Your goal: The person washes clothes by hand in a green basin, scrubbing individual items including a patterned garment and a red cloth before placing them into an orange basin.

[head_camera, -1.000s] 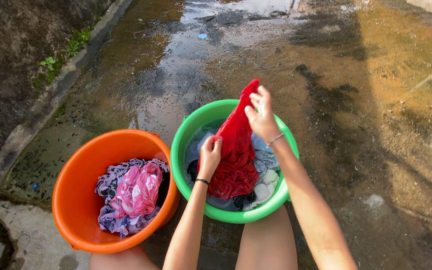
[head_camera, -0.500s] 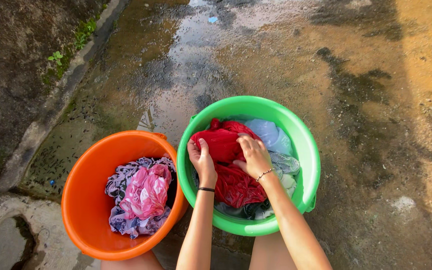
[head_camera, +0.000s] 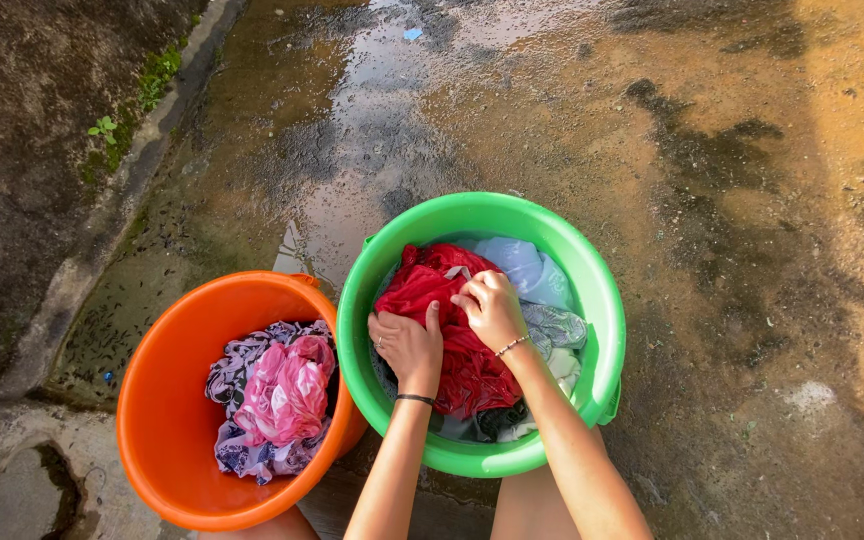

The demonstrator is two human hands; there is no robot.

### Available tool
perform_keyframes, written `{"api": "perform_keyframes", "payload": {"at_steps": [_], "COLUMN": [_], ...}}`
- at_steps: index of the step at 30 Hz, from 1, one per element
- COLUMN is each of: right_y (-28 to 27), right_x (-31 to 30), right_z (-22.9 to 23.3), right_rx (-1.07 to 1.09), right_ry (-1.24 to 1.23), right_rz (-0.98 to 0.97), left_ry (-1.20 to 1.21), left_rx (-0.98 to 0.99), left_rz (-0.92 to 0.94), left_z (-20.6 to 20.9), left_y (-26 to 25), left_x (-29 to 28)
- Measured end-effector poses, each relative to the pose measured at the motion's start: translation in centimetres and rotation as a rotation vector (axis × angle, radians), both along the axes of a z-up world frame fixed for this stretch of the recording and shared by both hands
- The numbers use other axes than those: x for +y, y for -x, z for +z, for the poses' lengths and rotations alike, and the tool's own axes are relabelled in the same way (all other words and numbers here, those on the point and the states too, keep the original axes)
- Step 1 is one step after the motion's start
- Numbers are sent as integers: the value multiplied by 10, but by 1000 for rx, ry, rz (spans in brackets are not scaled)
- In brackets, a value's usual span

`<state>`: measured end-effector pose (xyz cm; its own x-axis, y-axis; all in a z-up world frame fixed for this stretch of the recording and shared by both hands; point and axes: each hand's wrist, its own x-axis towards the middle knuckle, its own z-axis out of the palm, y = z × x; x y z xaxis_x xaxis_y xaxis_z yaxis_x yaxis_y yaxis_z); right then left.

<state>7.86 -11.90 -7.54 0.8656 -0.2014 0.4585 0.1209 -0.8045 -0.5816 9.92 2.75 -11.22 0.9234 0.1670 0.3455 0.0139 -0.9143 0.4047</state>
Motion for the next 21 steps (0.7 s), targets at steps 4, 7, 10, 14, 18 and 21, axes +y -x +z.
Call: {"api": "perform_keyframes", "payload": {"at_steps": [4,7,10,14,18,21], "right_y": [2,4,0,1,-2,2], "right_x": [2,2,-3,-5,0,2], "right_z": [-1,-4,-8,-14,-9,6], "right_rx": [-120,-189,-277,-283,-308,-369], "right_ry": [-398,-428,-371,-422,-462,-600], "right_rz": [151,102,94,54,97,220], "left_ry": [23,76,144,341,269,497], "left_rx": [-224,-407,-226,187,95,126], "left_rz": [-60,-388,-910,-1162,-1067,-892], "left_z": [19,35,42,47,66,79], "left_y": [2,2,-19,-27,-25,-25], "left_x": [0,2,-1,15,22,20]}}
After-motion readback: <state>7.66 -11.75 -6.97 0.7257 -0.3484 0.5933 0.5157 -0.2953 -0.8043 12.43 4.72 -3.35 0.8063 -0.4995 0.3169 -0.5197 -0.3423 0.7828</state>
